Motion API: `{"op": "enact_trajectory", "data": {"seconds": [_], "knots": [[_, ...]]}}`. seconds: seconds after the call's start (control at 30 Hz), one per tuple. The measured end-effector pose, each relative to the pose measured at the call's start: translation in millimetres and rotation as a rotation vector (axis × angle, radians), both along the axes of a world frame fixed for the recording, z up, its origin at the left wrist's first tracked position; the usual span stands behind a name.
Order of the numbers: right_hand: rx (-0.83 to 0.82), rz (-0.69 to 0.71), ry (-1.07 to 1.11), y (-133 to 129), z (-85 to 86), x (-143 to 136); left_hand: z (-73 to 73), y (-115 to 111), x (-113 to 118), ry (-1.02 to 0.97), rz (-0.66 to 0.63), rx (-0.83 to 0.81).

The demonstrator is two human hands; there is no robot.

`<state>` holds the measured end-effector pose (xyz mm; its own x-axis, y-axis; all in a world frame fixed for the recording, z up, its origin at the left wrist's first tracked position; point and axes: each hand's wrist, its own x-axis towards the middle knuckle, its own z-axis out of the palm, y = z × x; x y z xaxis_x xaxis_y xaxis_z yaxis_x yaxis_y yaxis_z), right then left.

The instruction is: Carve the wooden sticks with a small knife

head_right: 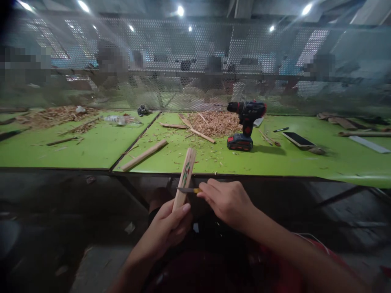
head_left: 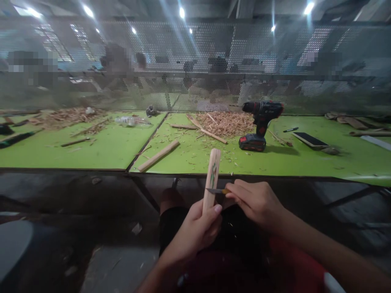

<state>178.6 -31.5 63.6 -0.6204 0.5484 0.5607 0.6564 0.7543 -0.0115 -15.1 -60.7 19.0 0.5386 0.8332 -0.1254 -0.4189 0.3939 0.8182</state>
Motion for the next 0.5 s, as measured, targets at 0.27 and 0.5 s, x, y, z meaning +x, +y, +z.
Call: {"op": "enact_trajectory", "data": {"seconds": [0.27,0.5], "knots": [[0.098,0.015,-0.069,-6.4,-0.1,6.4,-0.5,-0.6,5.1,0.024,0.038,0.018],[0.184,-0.011,-0.147,1.0,1.2,10.2,-3.9,1.6,5.1,-0.040,-0.002,0.034]]}}
